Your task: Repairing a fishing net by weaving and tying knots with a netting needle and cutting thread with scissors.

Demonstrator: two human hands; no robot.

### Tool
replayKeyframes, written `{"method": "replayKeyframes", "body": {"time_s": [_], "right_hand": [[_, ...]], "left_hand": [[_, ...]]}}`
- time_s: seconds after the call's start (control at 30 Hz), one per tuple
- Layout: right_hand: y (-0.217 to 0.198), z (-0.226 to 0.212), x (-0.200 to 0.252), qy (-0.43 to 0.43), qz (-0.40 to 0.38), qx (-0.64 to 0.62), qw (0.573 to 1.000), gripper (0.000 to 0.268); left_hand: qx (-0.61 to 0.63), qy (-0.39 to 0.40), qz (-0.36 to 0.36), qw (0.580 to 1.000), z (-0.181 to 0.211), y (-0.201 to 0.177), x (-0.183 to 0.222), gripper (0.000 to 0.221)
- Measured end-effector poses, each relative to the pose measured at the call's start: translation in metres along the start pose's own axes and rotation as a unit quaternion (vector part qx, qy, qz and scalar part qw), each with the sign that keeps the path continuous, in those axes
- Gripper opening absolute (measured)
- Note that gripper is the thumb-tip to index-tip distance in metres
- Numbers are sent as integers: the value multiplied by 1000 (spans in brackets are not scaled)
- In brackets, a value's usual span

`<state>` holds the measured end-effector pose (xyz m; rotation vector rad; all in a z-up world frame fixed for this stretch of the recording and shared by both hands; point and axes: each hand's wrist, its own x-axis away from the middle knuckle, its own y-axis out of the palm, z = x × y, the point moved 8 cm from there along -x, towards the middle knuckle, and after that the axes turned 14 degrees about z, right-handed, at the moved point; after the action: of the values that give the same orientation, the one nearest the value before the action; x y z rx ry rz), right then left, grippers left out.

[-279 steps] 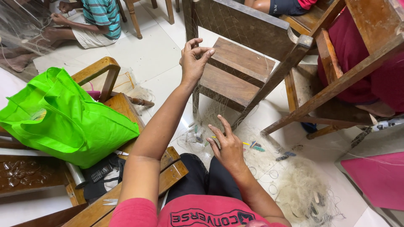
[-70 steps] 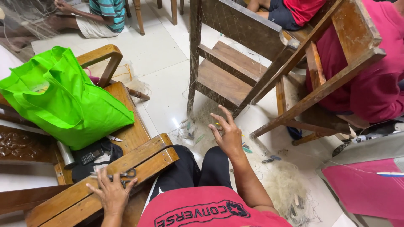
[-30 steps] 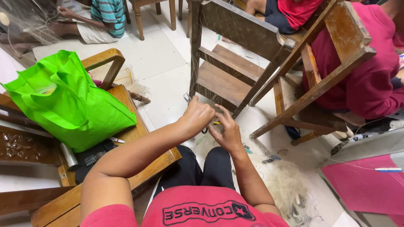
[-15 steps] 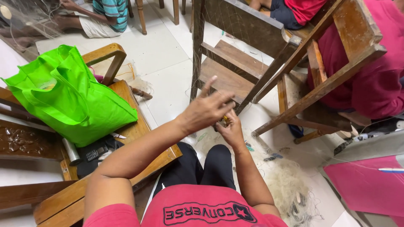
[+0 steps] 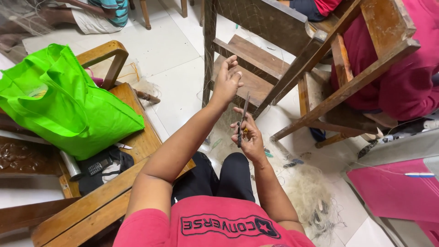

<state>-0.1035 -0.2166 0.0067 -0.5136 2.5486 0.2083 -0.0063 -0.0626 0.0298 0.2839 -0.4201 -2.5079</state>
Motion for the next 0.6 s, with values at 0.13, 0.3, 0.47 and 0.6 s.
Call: {"method": "replayKeyframes", "body": {"time_s": [0.13, 0.3, 0.47, 0.6], "right_hand": [[0, 5, 4, 7, 3, 35, 999, 30], [5, -16, -3, -13, -15, 70, 997, 30], [-7, -4, -8, 4, -2, 65, 998, 28], [-24, 9, -15, 32, 32, 60, 997, 24]], "left_hand": [[34, -44, -15, 998, -4, 6, -4, 70], [19, -16, -86, 996, -11, 17, -23, 80], [-43, 62, -134, 988, -31, 8, -29, 70], [-106, 150, -104, 978, -23, -8, -23, 64]]}}
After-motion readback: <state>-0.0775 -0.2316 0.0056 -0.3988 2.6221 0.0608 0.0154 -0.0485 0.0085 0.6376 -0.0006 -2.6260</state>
